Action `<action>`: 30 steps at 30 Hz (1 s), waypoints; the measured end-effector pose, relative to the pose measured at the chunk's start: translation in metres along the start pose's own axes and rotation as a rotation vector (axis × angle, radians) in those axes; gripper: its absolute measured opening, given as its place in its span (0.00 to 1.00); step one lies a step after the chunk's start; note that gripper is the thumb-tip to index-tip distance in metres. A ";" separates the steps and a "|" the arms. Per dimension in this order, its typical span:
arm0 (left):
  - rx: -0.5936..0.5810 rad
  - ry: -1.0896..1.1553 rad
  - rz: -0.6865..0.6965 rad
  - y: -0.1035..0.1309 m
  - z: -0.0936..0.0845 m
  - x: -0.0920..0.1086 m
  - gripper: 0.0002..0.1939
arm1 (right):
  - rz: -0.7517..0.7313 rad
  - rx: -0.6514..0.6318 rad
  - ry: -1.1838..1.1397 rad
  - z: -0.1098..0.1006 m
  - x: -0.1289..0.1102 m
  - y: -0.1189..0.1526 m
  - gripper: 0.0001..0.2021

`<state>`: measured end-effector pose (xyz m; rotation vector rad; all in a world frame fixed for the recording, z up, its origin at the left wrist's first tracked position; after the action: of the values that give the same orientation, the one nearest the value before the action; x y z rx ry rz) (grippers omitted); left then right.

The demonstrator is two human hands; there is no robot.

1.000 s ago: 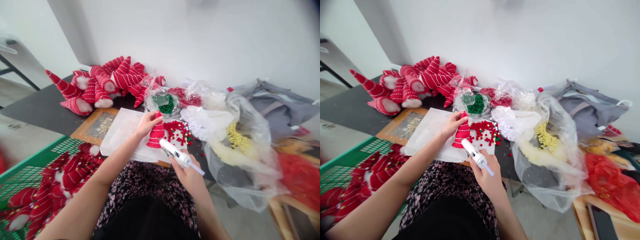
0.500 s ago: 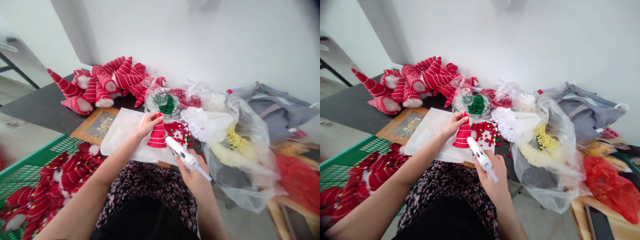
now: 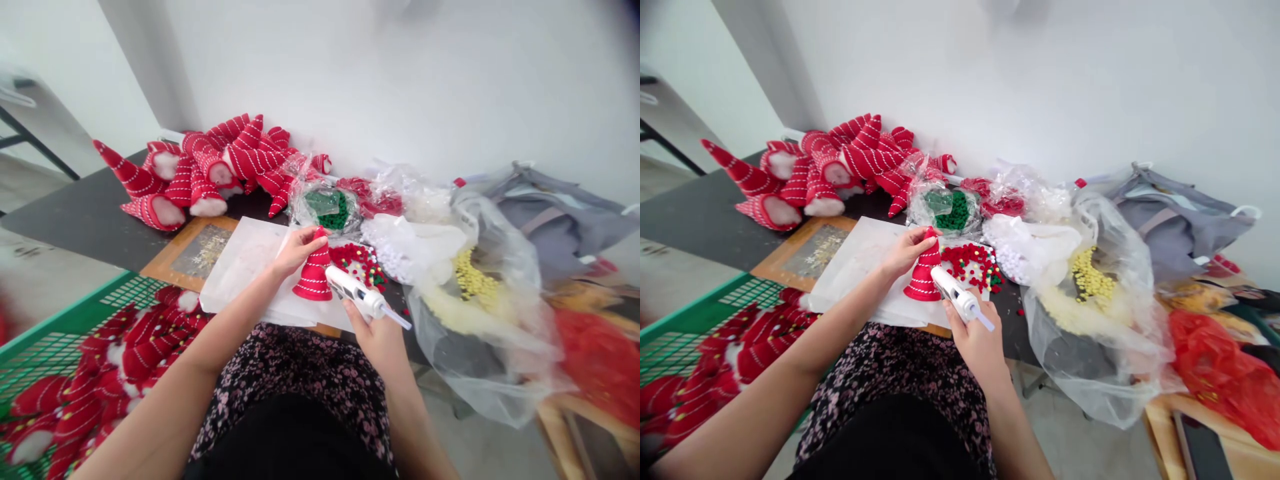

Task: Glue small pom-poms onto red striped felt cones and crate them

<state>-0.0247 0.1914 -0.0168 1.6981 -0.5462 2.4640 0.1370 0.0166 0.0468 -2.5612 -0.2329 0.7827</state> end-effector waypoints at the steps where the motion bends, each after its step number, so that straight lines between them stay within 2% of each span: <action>1: -0.001 0.001 0.000 0.000 0.000 0.000 0.24 | 0.003 0.003 0.010 0.000 0.001 0.000 0.21; 8: 0.017 0.045 -0.021 0.001 -0.001 -0.002 0.24 | -0.028 0.043 0.061 -0.007 0.002 0.001 0.22; 13: 0.053 0.127 -0.076 0.002 -0.004 -0.003 0.25 | 0.121 0.105 -0.045 -0.012 0.028 0.006 0.20; 17: 0.031 0.206 -0.130 0.002 -0.002 -0.005 0.26 | 0.200 0.053 -0.375 0.002 0.043 0.007 0.20; 20: 0.022 0.224 -0.153 0.003 -0.003 -0.008 0.25 | 0.246 -0.009 -0.521 0.014 0.046 0.006 0.22; 24: 0.024 0.226 -0.158 0.004 -0.004 -0.011 0.24 | 0.286 -0.023 -0.595 0.020 0.047 0.005 0.23; 30: 0.015 0.234 -0.159 0.004 -0.002 -0.010 0.25 | 0.304 -0.046 -0.564 0.024 0.049 0.007 0.23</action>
<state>-0.0238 0.1894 -0.0278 1.3711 -0.3536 2.5085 0.1646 0.0329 0.0018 -2.3876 -0.0292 1.6246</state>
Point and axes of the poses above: each hand's wrist, its own y-axis away from the middle knuckle, its own z-axis out of the palm, x = y × z, the point moved 9 cm from there along -y, towards the middle knuckle
